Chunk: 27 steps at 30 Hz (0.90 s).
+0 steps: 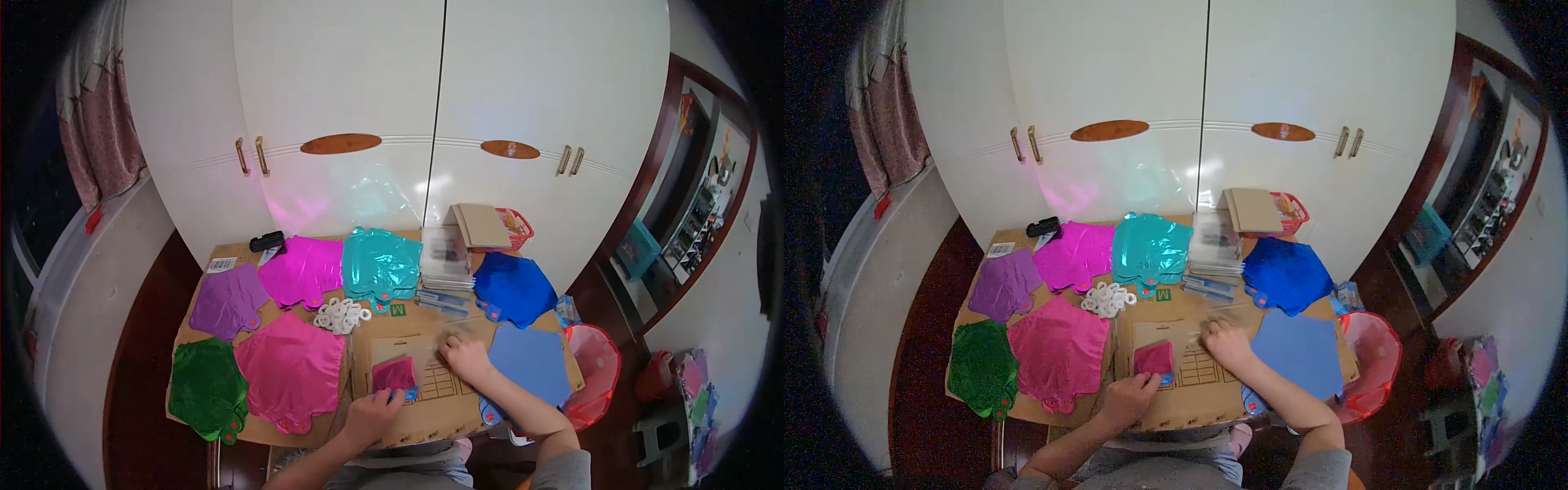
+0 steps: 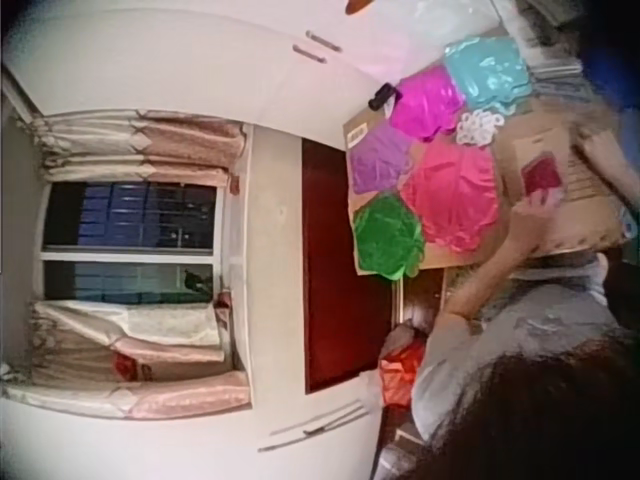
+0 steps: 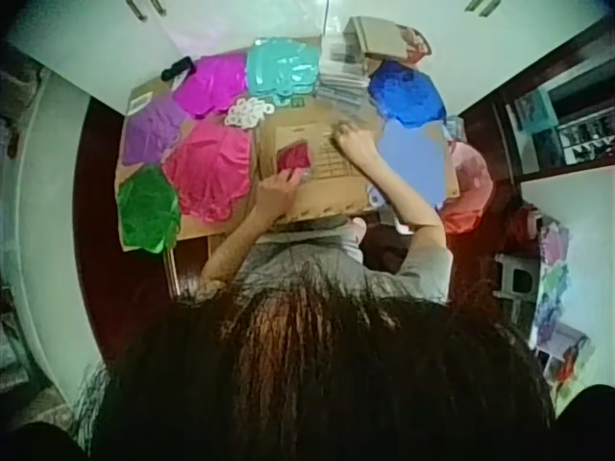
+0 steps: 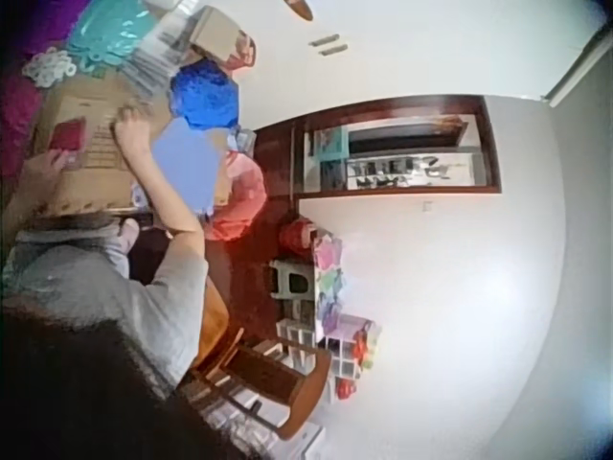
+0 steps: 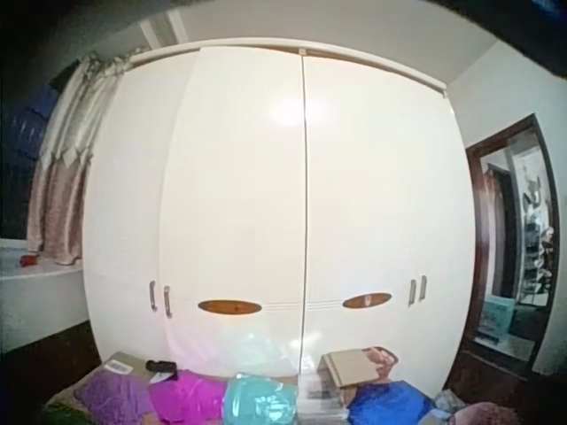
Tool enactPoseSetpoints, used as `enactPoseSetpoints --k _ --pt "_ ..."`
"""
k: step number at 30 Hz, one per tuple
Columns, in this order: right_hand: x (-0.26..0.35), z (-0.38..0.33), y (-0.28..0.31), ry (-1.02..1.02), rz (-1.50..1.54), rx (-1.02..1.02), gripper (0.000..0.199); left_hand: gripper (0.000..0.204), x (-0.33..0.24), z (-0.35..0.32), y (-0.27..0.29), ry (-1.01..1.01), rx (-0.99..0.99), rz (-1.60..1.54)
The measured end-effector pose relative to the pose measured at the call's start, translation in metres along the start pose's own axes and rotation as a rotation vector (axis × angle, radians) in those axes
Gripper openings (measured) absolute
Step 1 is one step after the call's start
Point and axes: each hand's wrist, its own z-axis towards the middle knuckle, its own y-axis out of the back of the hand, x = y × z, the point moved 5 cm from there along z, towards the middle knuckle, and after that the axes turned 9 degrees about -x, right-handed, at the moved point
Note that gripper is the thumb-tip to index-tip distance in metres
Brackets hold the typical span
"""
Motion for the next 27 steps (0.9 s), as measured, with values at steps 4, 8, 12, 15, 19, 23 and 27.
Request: enactPoseSetpoints --k 4,8,12,15,19,23,27 --pt "-0.009 0.006 -0.012 -0.266 0.251 0.037 0.011 0.025 -0.006 -0.008 -0.004 -0.173 0.057 -0.058" --pt "0.002 0.016 -0.006 -0.368 0.413 0.044 0.013 0.023 -0.010 -0.010 -0.003 -0.284 0.072 -0.012" --pt "0.027 0.018 -0.004 -0.222 0.392 -0.079 0.011 0.022 -0.018 -0.010 -0.002 -0.353 0.060 -0.039" --pt "0.041 0.019 0.005 -0.147 0.307 -0.135 0.010 0.020 -0.019 -0.010 -0.003 -0.355 0.058 -0.073" --pt "0.047 0.013 0.003 -0.075 0.306 -0.171 0.011 0.019 -0.019 -0.008 0.002 -0.349 0.069 -0.052" --pt "0.046 0.013 0.010 -0.105 0.329 -0.223 0.011 0.019 -0.019 -0.013 -0.002 -0.368 0.083 -0.070" --pt "0.051 0.012 0.009 -0.102 0.377 -0.166 0.012 0.019 -0.014 -0.008 0.002 -0.375 0.028 -0.113"
